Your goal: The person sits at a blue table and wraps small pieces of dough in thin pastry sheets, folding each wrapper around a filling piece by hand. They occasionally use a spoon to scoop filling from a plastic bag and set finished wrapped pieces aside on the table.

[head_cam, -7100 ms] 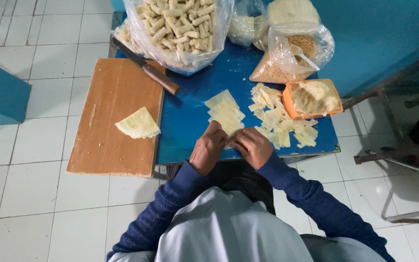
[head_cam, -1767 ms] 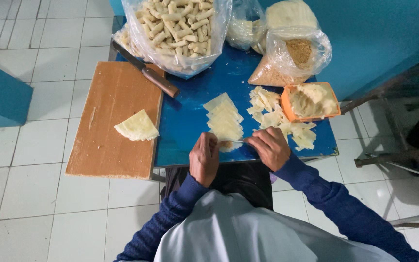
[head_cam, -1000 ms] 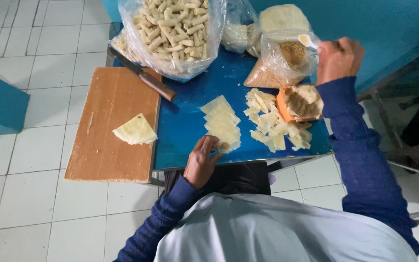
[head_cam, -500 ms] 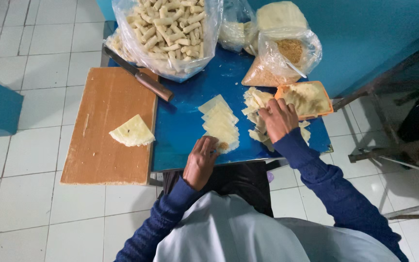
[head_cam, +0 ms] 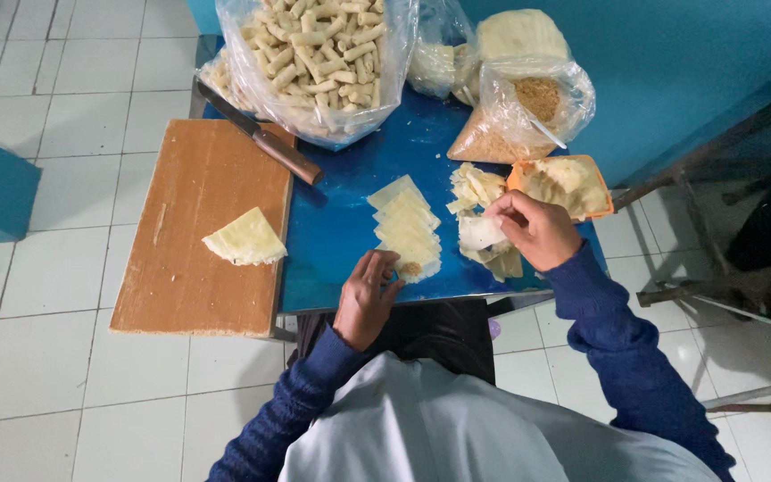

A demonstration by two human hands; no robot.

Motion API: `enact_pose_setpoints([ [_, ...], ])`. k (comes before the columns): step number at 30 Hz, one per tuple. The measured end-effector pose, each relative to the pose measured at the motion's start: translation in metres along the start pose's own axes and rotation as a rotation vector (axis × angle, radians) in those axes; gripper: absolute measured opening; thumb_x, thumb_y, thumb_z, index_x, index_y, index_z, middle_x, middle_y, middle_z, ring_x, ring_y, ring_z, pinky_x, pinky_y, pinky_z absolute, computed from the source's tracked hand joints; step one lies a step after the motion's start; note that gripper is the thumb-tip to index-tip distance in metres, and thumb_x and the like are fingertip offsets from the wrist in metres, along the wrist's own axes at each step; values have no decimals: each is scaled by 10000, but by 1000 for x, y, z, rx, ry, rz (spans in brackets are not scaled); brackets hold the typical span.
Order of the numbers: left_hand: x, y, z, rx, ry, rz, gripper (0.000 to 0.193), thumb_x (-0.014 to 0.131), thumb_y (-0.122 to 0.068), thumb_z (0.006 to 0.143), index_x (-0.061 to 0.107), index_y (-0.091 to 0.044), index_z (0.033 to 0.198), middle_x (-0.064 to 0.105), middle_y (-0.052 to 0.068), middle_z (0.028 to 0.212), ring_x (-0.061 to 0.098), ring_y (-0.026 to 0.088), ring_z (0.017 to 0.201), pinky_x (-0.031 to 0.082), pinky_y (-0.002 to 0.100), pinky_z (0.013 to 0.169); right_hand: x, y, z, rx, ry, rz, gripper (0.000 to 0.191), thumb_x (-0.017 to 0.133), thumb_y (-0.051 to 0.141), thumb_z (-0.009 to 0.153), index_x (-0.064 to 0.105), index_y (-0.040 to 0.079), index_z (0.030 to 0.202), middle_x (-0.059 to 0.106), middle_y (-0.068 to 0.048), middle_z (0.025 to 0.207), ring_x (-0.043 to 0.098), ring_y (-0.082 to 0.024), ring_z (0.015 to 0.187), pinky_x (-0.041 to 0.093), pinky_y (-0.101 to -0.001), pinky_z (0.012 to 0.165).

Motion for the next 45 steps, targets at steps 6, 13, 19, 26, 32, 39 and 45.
enact_pose_setpoints([
  [6,-11,-29,6,131,-109,202,452,802,-36,774,597,-41,1177,605,171,1122,604,366,1016,520,441,851,10,1,-8,-1,116,230,172,608,95,1006,720,49,1127,763,2,1032,653,-60,830,531,-235,760],
  [13,16,-50,11,128,-10,-192,472,803,-136,826,584,4,1219,637,171,1120,616,332,978,526,391,816,48,2,-31,110,222,580,170,581,115,1059,706,21,1126,610,29,914,488,-44,784,427,-224,713],
  [19,45,-22,-1,-275,28,-298,78,569,-69,1006,623,-38,1053,638,67,701,626,224,610,483,338,576,84,13,-57,143,119,853,197,545,186,1073,621,48,1192,606,45,958,570,-27,850,508,-220,744],
  [26,54,-27,-4,-68,51,-273,60,554,-32,1025,606,-25,1055,584,176,793,594,313,692,483,345,642,89,19,-72,95,-150,593,130,737,83,958,672,38,1062,679,31,943,570,-8,793,461,-188,678],
  [32,51,-47,-10,56,196,-350,200,525,28,987,611,-28,1158,607,187,912,608,373,812,502,364,728,57,24,-73,37,-375,227,121,677,-13,897,678,66,989,751,-6,937,681,-39,770,521,-218,684],
  [39,6,-50,-1,178,-37,-84,258,583,84,879,616,-50,1097,631,170,961,646,367,884,531,374,766,17,19,-59,-35,-298,-180,291,698,-32,840,721,82,1106,665,-103,1044,686,-249,796,530,-349,678],
  [45,-20,-18,6,-119,-115,49,194,688,-24,820,573,-33,975,577,83,631,641,219,558,480,324,531,29,8,-40,-161,-280,-521,248,725,-29,773,649,88,978,573,-113,1022,601,-344,996,489,-458,855],
])
Point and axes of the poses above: each hand's wrist, its own z-axis towards the middle knuckle, its own x-axis out of the palm, y = z × x, the point moved 4 cm from there along z, towards the middle knuckle
